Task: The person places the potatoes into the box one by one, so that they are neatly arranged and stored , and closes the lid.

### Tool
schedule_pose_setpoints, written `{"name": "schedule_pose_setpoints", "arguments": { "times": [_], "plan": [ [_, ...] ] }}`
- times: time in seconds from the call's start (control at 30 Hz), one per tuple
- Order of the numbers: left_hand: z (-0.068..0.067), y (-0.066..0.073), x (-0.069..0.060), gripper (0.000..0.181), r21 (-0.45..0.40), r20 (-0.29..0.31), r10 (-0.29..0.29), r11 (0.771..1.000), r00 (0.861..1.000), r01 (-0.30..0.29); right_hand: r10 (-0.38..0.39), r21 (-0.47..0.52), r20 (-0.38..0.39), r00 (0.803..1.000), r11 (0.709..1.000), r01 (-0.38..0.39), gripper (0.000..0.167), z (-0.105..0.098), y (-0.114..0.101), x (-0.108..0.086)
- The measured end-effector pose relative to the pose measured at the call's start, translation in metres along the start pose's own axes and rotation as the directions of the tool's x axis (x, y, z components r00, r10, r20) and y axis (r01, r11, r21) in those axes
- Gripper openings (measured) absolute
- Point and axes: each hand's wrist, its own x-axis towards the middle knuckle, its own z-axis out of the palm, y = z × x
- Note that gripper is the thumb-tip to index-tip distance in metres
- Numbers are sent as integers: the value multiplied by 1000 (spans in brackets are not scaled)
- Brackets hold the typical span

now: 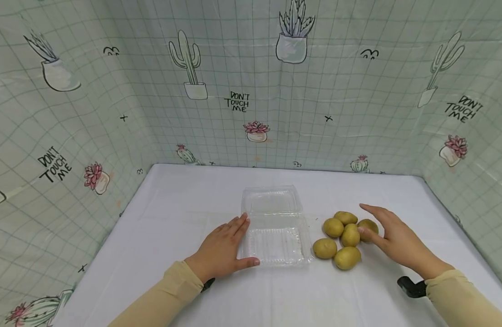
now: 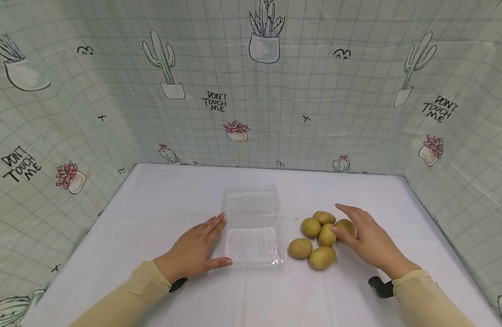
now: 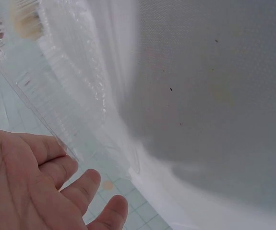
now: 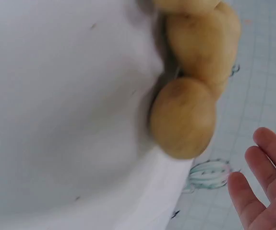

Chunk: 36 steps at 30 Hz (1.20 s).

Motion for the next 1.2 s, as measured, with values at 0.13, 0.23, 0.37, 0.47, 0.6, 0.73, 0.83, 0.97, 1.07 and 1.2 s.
{"name": "schedule_pose_setpoints", "arguments": {
  "times": [0.13, 0.23, 0.37, 0.47, 0.6, 0.73, 0.83, 0.97, 1.07, 1.2],
  "plan": [
    [-2, 1, 0, 103, -10, -8, 0, 1000, 1000, 0, 50, 17, -14, 999, 999, -50, 66, -3, 20, -7],
    [-2, 1, 0, 102, -13, -4, -1, 1000, 1000, 1, 91, 47, 1, 996, 995, -91, 68, -2, 32, -12],
    [-2, 1, 0, 102, -17, -3, 1, 1000, 1000, -1, 152, 118, 77, 985, 980, -160, 72, 3, 45, -15],
    [-2, 1, -1, 103, -16, -2, 2, 1000, 1000, -2, 185, 153, 136, 973, 967, -205, 77, 8, 50, -15],
    [-1, 1, 0, 103, -17, 2, -2, 1000, 1000, 2, 187, 150, 163, 969, 966, -211, 80, 14, 53, -15],
    [0, 1, 0, 103, -20, 0, 0, 1000, 1000, 0, 183, 132, 152, 971, 970, -203, 78, 17, 54, -15],
    [0, 1, 0, 103, -25, -5, 0, 1000, 1000, 0, 190, 134, 151, 970, 968, -211, 77, 18, 55, -14],
    [0, 1, 0, 103, -26, -6, -3, 1000, 1000, 3, 197, 151, 152, 969, 964, -219, 76, 22, 55, -13],
    [0, 1, 0, 103, -24, -2, -3, 1000, 1000, 3, 205, 157, 159, 966, 960, -230, 74, 23, 56, -12],
    [0, 0, 0, 103, -28, 6, -7, 1000, 1000, 7, 217, 164, 171, 961, 956, -245, 73, 25, 56, -10]
  ]
}}
